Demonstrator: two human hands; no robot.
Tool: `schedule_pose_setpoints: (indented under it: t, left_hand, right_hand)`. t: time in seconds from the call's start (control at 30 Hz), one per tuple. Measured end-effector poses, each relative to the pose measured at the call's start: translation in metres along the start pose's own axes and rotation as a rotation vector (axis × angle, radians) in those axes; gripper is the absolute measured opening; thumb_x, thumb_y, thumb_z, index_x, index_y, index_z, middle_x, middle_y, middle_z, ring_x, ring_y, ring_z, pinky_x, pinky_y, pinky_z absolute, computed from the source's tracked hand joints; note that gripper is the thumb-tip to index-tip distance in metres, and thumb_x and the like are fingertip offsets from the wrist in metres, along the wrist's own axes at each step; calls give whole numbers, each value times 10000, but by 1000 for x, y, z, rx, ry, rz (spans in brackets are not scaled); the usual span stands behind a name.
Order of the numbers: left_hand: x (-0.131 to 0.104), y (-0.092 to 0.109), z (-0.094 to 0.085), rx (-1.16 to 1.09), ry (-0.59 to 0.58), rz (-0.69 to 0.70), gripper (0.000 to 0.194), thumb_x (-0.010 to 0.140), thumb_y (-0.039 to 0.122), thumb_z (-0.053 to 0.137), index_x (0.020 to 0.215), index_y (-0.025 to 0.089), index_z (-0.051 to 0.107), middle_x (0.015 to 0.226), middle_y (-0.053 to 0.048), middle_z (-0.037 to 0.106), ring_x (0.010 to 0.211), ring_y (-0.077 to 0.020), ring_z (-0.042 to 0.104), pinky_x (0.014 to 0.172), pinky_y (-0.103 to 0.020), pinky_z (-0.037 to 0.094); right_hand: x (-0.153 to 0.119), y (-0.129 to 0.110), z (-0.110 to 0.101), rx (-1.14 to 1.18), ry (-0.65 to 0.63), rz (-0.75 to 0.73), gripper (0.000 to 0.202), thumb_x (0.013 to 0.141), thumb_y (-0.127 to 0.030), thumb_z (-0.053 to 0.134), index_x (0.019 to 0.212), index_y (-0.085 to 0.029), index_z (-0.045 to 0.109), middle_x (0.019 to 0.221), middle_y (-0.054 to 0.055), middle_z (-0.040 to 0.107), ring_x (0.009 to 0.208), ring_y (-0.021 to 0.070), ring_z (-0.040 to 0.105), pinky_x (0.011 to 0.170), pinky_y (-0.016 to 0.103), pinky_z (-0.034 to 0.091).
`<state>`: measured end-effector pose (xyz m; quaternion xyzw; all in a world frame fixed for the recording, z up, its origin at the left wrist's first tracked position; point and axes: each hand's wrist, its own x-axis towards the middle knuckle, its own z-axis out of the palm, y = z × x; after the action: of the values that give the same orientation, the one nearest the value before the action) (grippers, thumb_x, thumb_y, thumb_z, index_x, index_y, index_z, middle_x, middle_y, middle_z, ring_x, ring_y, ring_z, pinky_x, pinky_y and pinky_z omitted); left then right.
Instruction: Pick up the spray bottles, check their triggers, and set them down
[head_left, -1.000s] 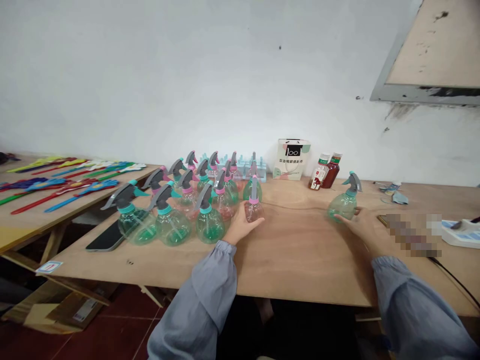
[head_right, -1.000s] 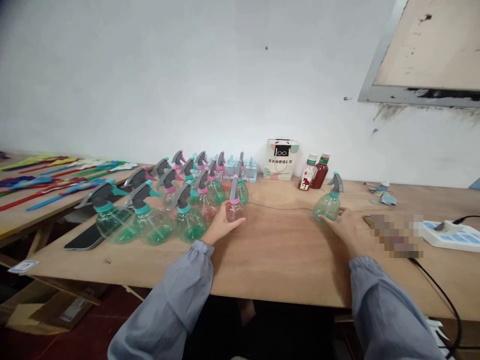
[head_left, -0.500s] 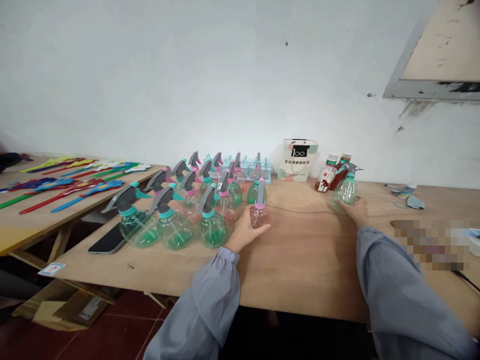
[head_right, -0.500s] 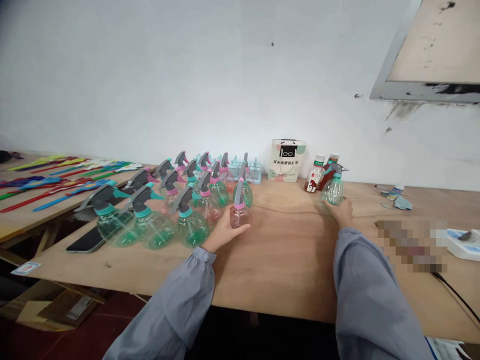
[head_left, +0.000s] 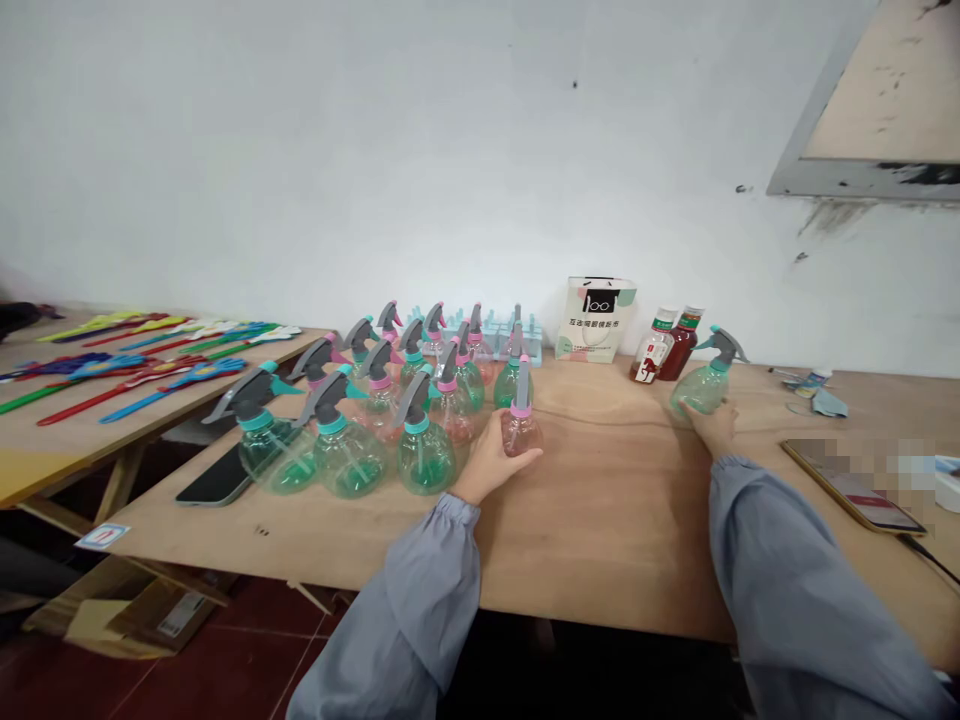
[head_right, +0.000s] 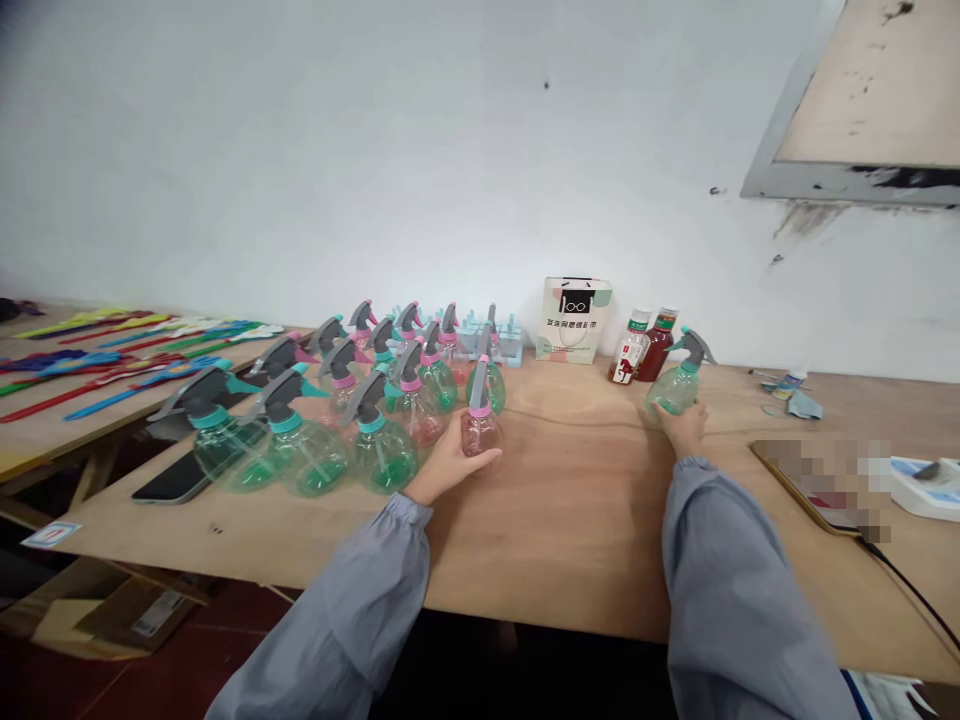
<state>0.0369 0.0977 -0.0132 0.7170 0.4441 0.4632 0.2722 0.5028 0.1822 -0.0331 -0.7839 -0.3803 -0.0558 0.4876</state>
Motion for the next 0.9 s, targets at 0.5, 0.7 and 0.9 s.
schedule_pose_setpoints:
  t: [0.5,0.7,0.9]
  left_hand:
    - [-6,13,5,85,-99,-30,832,720,402,775,1417,221,358,1422,-143,571,1330,-354,547,1124,-552,401]
    - [-8,14,7,45,-100,-8,823,727,414,781,1420,224,382,1389,-145,591,1304,-353,566,1101,-551,422]
    - [-11,29,20,175,-58,-42,875,632,551,857,1348,245,459,1369,-145,587,1318,-401,519,1086,-594,372]
  right_hand:
    - [-22,-18,2,-83,61,159,893,726,-674,713,1295,-30,467,1354,363,510,1320,453,485,1101,548,378]
    - [-30,-24,-4,-59,124,106,836,746,-641,701,1283,-43,471,1349,353,500,1335,453,438,1132,577,321]
    - [-88,-75,-26,250,-38,-415,616,865,-542,541,1333,-153,450,1449,214,472,1392,340,420,1149,550,332]
